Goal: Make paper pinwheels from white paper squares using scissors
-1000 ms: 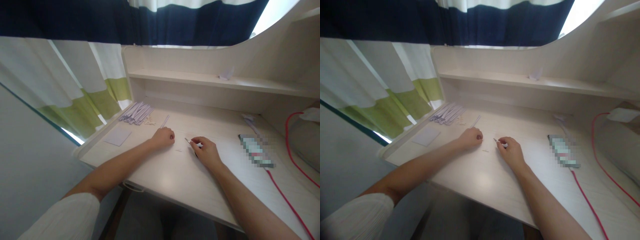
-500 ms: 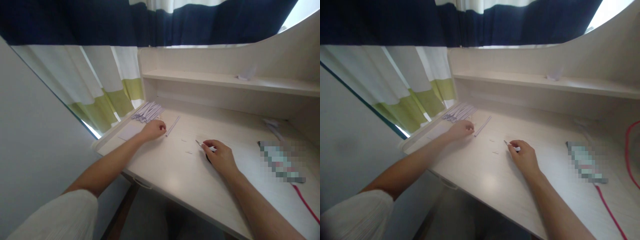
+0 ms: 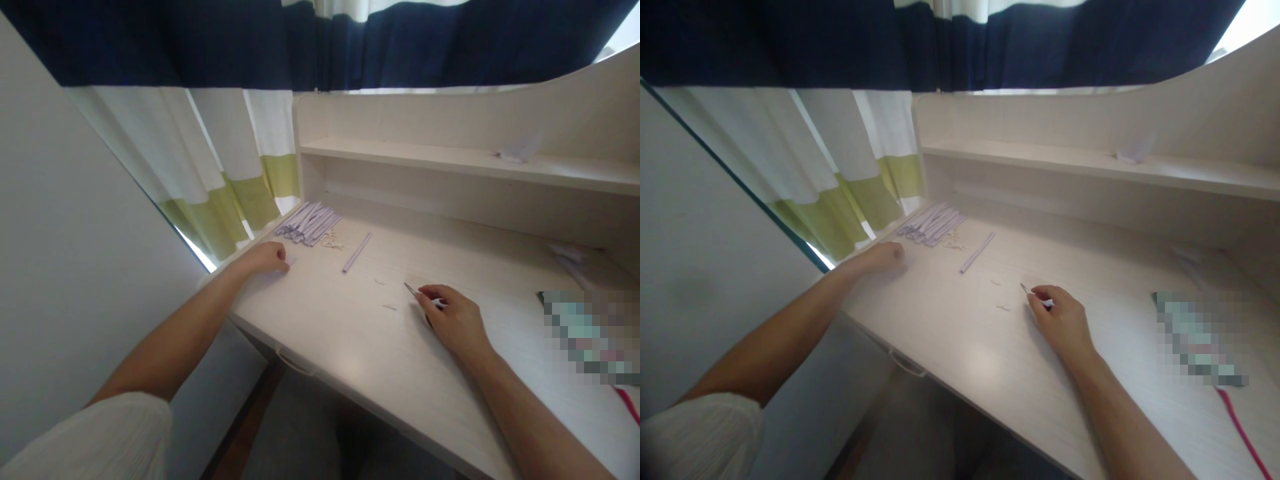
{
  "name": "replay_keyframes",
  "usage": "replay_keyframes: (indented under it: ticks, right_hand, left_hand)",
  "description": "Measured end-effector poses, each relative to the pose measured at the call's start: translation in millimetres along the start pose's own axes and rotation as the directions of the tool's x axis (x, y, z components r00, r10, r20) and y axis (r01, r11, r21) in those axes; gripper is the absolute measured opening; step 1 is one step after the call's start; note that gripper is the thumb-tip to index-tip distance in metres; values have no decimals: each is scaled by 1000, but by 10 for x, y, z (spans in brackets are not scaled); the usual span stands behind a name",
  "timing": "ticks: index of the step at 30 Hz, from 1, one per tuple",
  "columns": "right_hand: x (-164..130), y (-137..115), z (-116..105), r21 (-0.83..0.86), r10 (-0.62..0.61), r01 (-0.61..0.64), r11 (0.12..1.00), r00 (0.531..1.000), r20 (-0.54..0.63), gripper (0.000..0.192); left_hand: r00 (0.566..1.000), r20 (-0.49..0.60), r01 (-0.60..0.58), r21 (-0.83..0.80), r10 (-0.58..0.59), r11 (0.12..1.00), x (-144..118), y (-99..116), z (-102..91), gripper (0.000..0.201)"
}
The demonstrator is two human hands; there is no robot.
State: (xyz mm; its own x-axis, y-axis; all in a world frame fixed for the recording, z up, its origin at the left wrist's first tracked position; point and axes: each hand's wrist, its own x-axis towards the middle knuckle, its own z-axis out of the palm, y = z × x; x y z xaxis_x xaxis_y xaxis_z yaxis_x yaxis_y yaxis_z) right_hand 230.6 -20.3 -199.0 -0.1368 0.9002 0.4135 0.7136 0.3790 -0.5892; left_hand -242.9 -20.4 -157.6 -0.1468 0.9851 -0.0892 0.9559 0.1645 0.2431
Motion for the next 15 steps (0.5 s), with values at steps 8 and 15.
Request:
replay_keyframes:
  ticks: [8,15]
  right_hand:
    - [4,2,-8,-4,6,-6,1000,1000,-4,34]
    - [6,29,-9,2,13,-13,1000,1000,14,34]
  left_hand:
    - [997,49,-56,-32,57,998,13,-4,-93,59]
    - [989,11,-149,-2,149,989,18,-85,-4,60]
